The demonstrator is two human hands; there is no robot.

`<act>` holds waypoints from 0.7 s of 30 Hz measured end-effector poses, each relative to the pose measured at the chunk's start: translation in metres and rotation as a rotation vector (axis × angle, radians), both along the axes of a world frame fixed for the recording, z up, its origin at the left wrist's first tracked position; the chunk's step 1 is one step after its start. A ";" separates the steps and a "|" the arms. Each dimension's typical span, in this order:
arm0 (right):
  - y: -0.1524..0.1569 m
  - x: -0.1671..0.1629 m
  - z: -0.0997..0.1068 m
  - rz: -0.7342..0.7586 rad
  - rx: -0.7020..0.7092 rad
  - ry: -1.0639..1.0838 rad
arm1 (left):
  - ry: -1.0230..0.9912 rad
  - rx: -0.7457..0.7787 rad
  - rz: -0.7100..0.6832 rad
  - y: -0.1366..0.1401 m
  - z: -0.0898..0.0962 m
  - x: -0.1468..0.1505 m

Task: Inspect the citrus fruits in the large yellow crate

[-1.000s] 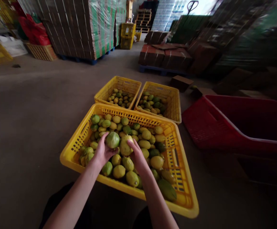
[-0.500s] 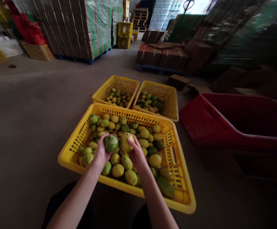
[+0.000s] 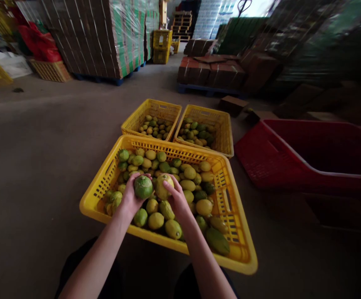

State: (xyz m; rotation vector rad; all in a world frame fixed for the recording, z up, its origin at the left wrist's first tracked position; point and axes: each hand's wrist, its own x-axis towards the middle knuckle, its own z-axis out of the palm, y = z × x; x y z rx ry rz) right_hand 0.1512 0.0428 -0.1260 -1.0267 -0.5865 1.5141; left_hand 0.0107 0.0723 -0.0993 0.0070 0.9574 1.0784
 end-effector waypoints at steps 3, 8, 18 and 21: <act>0.003 0.000 0.001 -0.031 -0.017 0.163 | -0.166 -0.023 -0.032 -0.002 0.001 -0.004; 0.007 0.009 0.000 0.068 -0.050 0.317 | -0.244 0.052 0.026 -0.005 0.003 -0.007; 0.006 -0.002 0.007 -0.022 -0.262 0.470 | -0.194 -0.109 -0.089 -0.006 0.020 0.000; 0.004 -0.005 0.012 -0.073 -0.295 0.472 | -0.264 -0.081 -0.014 -0.009 0.022 0.005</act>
